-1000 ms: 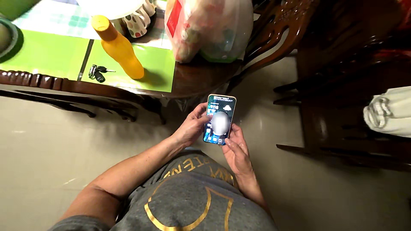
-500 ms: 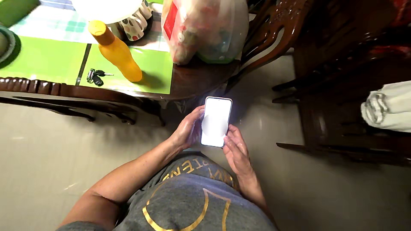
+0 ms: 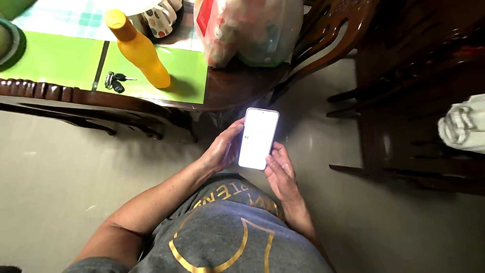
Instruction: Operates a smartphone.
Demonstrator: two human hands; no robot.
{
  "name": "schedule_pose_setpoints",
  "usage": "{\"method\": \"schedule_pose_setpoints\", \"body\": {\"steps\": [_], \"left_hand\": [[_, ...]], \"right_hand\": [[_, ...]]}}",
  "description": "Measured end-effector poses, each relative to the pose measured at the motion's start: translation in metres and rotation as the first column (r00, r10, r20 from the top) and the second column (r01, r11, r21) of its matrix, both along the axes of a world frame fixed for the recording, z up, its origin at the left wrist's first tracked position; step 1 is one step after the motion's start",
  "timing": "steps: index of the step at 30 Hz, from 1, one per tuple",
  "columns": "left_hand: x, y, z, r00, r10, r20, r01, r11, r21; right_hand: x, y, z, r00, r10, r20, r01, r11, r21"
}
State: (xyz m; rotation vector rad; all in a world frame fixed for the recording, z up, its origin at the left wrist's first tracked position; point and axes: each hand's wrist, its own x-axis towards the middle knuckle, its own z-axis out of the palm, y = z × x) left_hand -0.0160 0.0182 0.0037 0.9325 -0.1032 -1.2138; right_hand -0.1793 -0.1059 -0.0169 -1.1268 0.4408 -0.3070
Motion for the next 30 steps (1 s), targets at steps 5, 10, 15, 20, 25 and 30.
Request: {"method": "schedule_pose_setpoints", "body": {"steps": [5, 10, 15, 20, 25, 30], "left_hand": [[-0.002, 0.0, -0.003, 1.0, -0.006, -0.013, 0.006, 1.0, 0.028], [-0.004, -0.003, -0.002, 1.0, -0.004, -0.029, 0.005, 0.999, 0.036], [-0.004, -0.006, 0.001, 0.999, 0.011, -0.03, -0.01, 0.999, 0.046], [-0.005, -0.007, 0.0, 0.998, 0.026, -0.049, -0.023, 0.998, 0.055], [-0.004, -0.006, -0.002, 0.999, -0.001, -0.033, 0.002, 1.0, 0.027], [-0.003, -0.006, -0.003, 0.999, -0.022, -0.035, 0.022, 1.0, -0.006]], "right_hand": [[-0.001, 0.0, -0.001, 1.0, -0.001, -0.016, 0.001, 1.0, 0.012], [-0.003, -0.002, -0.002, 1.0, -0.002, -0.026, 0.002, 1.0, -0.001], [-0.004, -0.006, 0.002, 0.994, -0.018, -0.107, -0.002, 0.983, -0.186], [-0.006, -0.014, -0.001, 0.985, -0.122, -0.126, 0.031, 0.831, -0.556], [-0.009, -0.016, 0.008, 0.974, -0.198, -0.112, -0.007, 0.467, -0.884], [-0.006, -0.013, 0.016, 0.973, -0.212, -0.093, -0.056, 0.172, -0.983]]}}
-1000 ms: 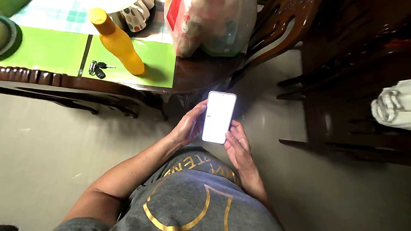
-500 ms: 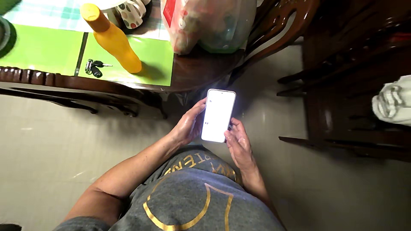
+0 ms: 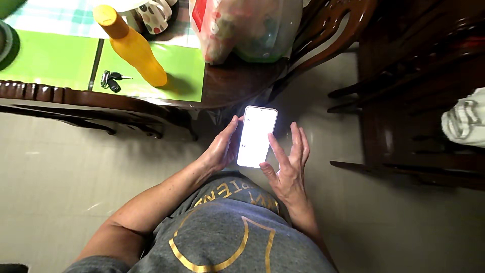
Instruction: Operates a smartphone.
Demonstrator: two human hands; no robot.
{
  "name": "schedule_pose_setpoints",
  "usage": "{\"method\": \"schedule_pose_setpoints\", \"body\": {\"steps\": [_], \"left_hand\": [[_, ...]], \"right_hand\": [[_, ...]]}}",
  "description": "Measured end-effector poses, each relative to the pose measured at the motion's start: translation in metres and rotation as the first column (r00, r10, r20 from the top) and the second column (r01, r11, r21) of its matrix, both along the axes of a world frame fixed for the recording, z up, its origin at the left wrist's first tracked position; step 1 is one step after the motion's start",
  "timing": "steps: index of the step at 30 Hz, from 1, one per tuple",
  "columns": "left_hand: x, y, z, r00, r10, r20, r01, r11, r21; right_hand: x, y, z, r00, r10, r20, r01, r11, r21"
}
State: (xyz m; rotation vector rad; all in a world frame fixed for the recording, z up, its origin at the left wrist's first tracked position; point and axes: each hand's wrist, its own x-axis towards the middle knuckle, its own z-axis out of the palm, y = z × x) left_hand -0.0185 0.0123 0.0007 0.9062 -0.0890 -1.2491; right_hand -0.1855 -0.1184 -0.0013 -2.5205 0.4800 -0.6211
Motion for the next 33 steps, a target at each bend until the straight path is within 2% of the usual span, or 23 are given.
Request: {"method": "schedule_pose_setpoints", "body": {"steps": [8, 15, 33], "left_hand": [[-0.001, 0.002, 0.0, 1.0, -0.024, 0.014, 0.025, 1.0, -0.015], [0.006, 0.007, -0.002, 1.0, 0.024, 0.021, -0.023, 1.0, -0.02], [0.008, 0.015, -0.003, 0.998, 0.06, -0.03, -0.061, 0.998, -0.026]], "right_hand": [[0.006, 0.004, -0.005, 0.995, 0.015, -0.097, -0.025, 0.994, -0.103], [0.001, 0.01, -0.01, 0.994, 0.097, -0.044, -0.099, 0.994, -0.044], [0.0, 0.011, -0.006, 0.996, 0.073, -0.045, -0.074, 0.996, -0.038]]}}
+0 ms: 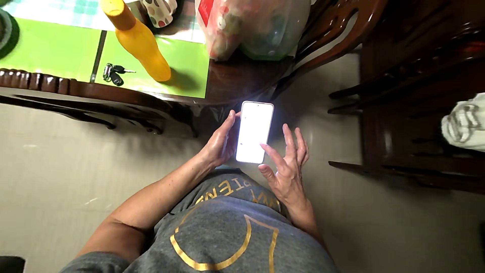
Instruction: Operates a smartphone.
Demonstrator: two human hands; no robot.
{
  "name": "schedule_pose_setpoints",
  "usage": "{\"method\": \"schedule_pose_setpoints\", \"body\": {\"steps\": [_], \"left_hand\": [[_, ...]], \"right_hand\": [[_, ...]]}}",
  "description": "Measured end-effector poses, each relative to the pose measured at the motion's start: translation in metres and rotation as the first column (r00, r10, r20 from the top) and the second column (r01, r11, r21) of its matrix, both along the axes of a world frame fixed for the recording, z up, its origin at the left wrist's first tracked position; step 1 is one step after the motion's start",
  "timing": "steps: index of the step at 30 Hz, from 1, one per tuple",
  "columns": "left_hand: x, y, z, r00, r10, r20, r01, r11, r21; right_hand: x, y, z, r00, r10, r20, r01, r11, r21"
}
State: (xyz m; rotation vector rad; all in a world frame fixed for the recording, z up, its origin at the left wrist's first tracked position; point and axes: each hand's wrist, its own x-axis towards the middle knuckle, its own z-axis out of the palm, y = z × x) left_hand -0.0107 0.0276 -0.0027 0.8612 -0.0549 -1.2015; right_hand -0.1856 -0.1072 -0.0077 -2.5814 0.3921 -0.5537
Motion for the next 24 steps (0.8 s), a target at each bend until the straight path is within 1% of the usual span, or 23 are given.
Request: {"method": "schedule_pose_setpoints", "body": {"steps": [10, 15, 20, 22, 24], "left_hand": [[-0.001, 0.002, -0.001, 1.0, -0.016, 0.026, 0.015, 0.999, 0.031], [-0.003, 0.002, 0.002, 0.999, -0.024, 0.023, 0.023, 0.999, 0.032], [-0.006, 0.002, 0.003, 0.999, -0.04, 0.02, 0.04, 0.999, 0.014], [-0.007, 0.003, 0.004, 0.999, -0.039, 0.016, 0.039, 0.999, 0.003], [-0.007, 0.003, 0.004, 0.999, -0.035, 0.013, 0.035, 0.999, 0.0]], "right_hand": [[0.001, 0.003, 0.0, 1.0, 0.003, -0.013, -0.003, 1.0, -0.013], [0.006, 0.007, 0.003, 0.997, 0.017, -0.069, -0.025, 0.993, -0.117], [0.011, 0.008, 0.004, 0.995, 0.016, -0.095, -0.033, 0.985, -0.172], [0.011, 0.009, 0.004, 0.997, 0.011, -0.083, -0.025, 0.986, -0.165], [0.009, 0.009, 0.005, 0.999, 0.009, -0.048, -0.014, 0.993, -0.119]]}}
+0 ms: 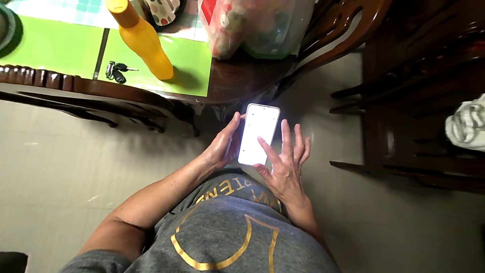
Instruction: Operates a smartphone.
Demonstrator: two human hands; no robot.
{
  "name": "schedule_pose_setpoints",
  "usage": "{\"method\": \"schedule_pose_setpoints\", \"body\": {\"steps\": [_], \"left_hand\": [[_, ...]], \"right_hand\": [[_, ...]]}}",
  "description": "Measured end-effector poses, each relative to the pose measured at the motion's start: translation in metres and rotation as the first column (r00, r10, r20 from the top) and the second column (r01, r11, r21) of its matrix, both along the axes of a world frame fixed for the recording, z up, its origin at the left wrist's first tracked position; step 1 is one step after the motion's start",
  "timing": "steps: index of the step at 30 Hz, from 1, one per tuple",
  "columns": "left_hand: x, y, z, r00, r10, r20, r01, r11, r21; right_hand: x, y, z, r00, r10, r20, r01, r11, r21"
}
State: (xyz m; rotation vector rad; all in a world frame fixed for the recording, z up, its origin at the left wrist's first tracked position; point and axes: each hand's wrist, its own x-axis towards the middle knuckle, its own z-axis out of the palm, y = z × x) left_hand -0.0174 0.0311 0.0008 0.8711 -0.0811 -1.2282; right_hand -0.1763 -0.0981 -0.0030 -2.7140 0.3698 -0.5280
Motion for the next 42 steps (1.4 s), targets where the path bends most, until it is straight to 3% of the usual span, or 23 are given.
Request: {"method": "schedule_pose_setpoints", "body": {"steps": [9, 17, 35, 39, 42], "left_hand": [[0.0, 0.004, 0.0, 1.0, 0.003, 0.007, -0.003, 1.0, 0.001], [-0.004, 0.002, 0.002, 1.0, -0.007, 0.004, 0.007, 1.0, 0.022], [-0.007, 0.002, 0.002, 1.0, -0.001, 0.005, 0.001, 1.0, 0.005], [-0.007, 0.004, 0.005, 1.0, -0.001, 0.001, 0.001, 1.0, 0.006], [-0.007, 0.005, 0.004, 1.0, -0.007, -0.001, 0.007, 0.999, 0.033]], "right_hand": [[-0.01, -0.001, -0.001, 0.986, -0.144, 0.086, 0.125, 0.973, 0.194], [-0.01, 0.005, -0.004, 0.999, -0.035, -0.022, 0.033, 0.995, -0.092], [-0.019, 0.001, -0.005, 0.995, -0.092, 0.034, 0.092, 0.996, -0.012], [-0.021, 0.005, -0.005, 0.992, -0.123, 0.034, 0.113, 0.97, 0.214], [-0.024, 0.007, -0.003, 0.989, -0.144, 0.035, 0.094, 0.794, 0.6]]}}
